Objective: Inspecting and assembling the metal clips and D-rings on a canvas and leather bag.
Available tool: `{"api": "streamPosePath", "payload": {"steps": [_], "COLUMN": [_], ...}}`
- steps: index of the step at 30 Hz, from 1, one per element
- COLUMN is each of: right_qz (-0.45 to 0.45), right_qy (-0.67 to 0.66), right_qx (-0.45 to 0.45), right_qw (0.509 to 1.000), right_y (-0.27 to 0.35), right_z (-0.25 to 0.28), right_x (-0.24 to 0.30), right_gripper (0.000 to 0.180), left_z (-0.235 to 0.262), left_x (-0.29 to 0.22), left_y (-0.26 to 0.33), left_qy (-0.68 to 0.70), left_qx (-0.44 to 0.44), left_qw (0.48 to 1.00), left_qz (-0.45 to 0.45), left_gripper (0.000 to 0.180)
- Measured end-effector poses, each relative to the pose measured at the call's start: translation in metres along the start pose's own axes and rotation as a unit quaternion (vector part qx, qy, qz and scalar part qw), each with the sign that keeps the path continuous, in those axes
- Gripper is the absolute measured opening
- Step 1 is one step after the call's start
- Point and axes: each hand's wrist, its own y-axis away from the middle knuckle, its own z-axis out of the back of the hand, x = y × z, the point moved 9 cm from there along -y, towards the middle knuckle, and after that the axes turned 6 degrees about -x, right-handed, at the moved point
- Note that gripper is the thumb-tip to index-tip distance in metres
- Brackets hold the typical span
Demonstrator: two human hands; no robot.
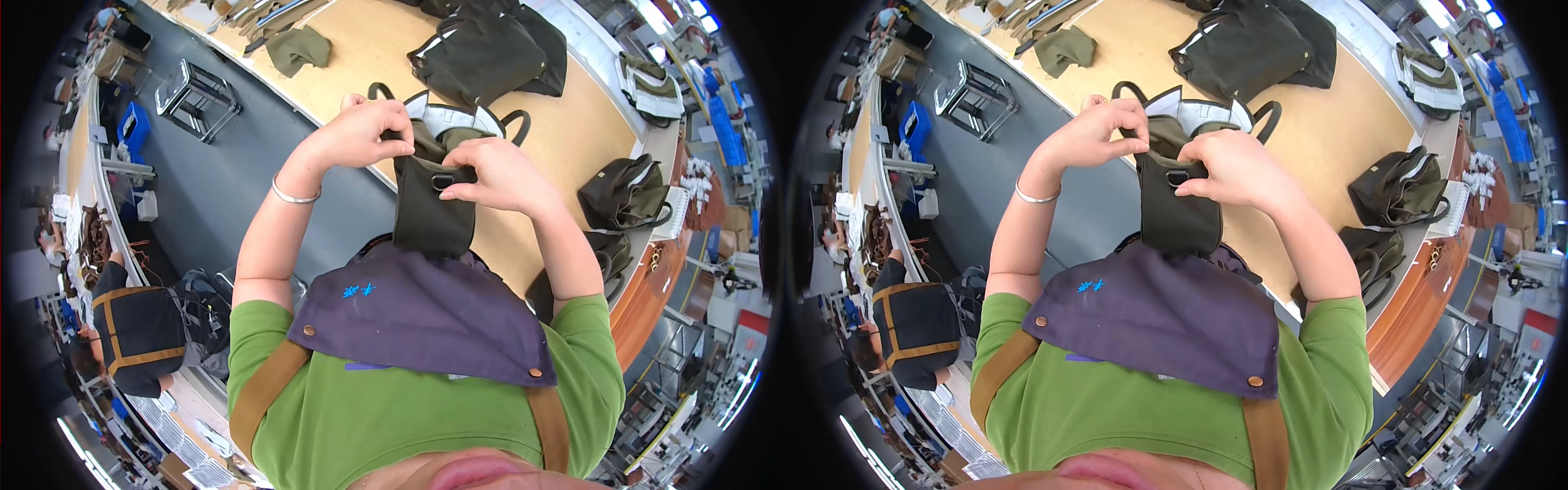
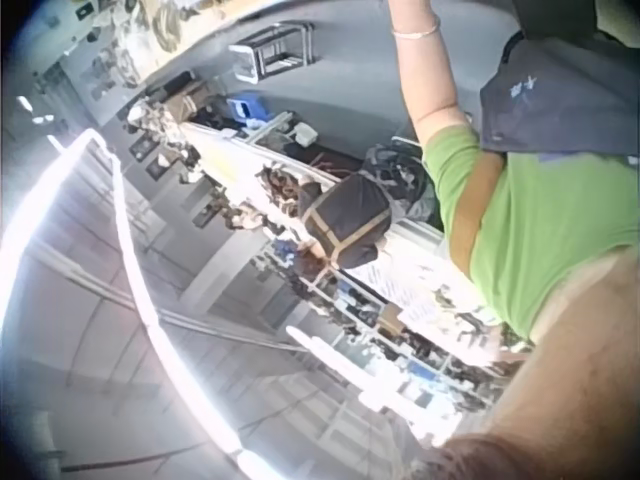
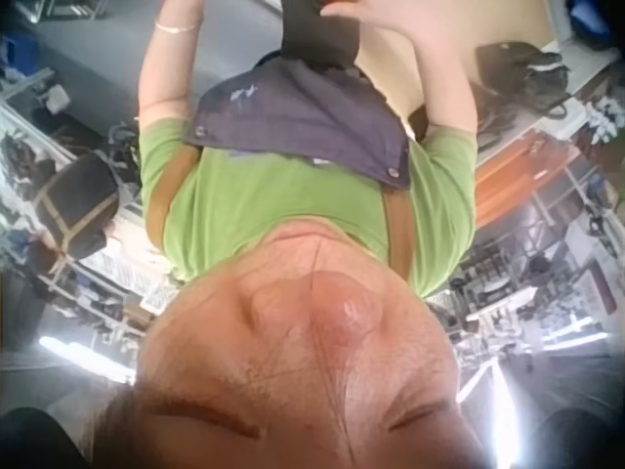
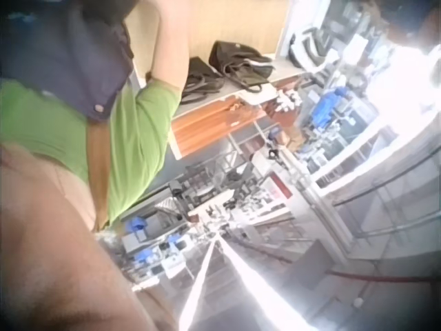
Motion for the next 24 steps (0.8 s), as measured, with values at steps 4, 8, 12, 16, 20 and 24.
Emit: {"api": "streamPosePath", "payload": {"steps": [4,8,12,16,20,24], "right_qz": [-0.024,-0.014,-0.062,-0.119,-0.170,-0.093], "right_qy": [-0.052,-0.031,-0.124,-0.167,-0.189,-0.134], "right_qx": [0.077,0.099,0.151,0.266,0.308,0.262], "right_qw": [0.995,0.994,0.979,0.942,0.917,0.951], "right_y": [-0.010,-0.013,-0.014,-0.020,-0.021,-0.031], "right_z": [-0.006,-0.002,-0.004,-0.014,-0.021,-0.024], "right_x": [-0.008,-0.010,-0.028,-0.031,-0.037,-0.033], "right_gripper": [0.036,0.032,0.025,0.021,0.022,0.018], "left_z": [-0.010,-0.013,-0.015,-0.019,-0.020,-0.021], "left_x": [-0.037,-0.039,-0.045,-0.047,-0.049,-0.051], "left_y": [0.004,0.008,0.008,0.008,0.011,0.013], "left_qy": [-0.060,-0.071,-0.085,-0.077,-0.073,-0.064], "left_qx": [-0.016,-0.017,-0.012,-0.021,-0.035,-0.041], "left_qw": [0.996,0.995,0.994,0.993,0.991,0.990], "left_qz": [-0.061,-0.073,-0.075,-0.087,-0.104,-0.120], "left_gripper": [0.013,0.019,0.017,0.015,0.014,0.013]}}
